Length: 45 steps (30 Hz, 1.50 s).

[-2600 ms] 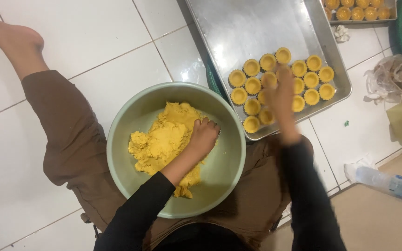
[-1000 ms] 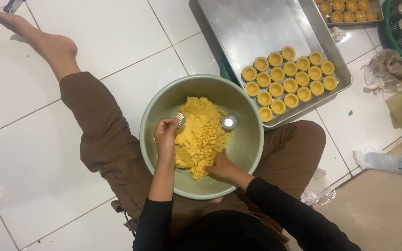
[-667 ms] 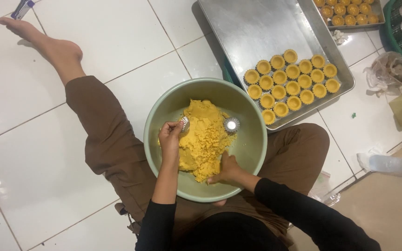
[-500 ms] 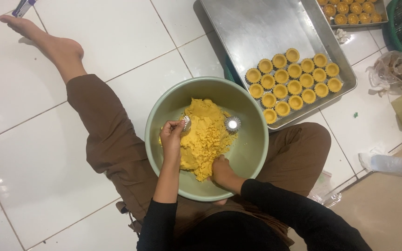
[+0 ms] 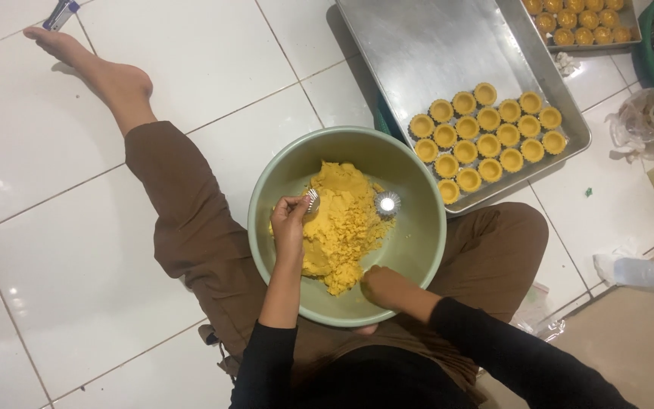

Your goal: The person scoops yellow dough from a bowl using a metal mold, then shapes the dough into small cups by hand. The finished dough cups are placed onto a metal tray.

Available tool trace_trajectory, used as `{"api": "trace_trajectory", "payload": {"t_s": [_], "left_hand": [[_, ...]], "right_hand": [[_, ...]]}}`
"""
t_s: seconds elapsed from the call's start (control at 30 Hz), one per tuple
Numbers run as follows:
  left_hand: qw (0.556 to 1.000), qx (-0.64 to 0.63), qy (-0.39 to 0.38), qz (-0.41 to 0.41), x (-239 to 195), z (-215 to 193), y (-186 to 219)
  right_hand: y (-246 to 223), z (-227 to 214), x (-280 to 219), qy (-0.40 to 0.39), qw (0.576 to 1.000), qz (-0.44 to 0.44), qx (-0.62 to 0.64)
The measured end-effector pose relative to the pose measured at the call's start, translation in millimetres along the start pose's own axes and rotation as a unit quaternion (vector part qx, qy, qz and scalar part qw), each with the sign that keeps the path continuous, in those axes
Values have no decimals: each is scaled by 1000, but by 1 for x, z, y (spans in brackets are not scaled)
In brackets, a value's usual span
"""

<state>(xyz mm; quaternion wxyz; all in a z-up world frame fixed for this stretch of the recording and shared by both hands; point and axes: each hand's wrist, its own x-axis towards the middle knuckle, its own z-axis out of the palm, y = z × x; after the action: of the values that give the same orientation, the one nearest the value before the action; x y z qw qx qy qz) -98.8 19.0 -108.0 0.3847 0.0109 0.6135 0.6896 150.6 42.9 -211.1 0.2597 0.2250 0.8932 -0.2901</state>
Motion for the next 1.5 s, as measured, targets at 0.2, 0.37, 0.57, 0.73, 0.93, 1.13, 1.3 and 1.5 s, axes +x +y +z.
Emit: {"api": "trace_trajectory", "payload": {"t_s": [0.2, 0.37, 0.57, 0.73, 0.93, 1.13, 1.3, 1.5], "left_hand": [[1000, 9, -23, -5, 11, -5, -14], [1000, 15, -12, -11, 3, -1, -3], [999, 21, 19, -30, 19, -6, -26], [1000, 20, 0, -3, -1, 5, 3], [1000, 27, -7, -9, -7, 8, 10], [1000, 21, 2, -7, -4, 6, 4], [999, 31, -8, -17, -1, 5, 1], [999, 33, -4, -17, -1, 5, 3]], "right_hand": [[-39, -56, -38, -81, 989, 21, 125], [-19, -35, -46, 19, 988, 47, 143], [-28, -54, -80, 238, 961, -142, -2], [-19, -64, -63, 252, 937, -55, 236], [-9, -73, -42, 85, 936, 110, 325], [-29, -103, -51, 45, 972, 102, 209], [-13, -91, -41, 74, 950, 75, 293], [-30, -56, -49, 36, 956, 33, 290]]}}
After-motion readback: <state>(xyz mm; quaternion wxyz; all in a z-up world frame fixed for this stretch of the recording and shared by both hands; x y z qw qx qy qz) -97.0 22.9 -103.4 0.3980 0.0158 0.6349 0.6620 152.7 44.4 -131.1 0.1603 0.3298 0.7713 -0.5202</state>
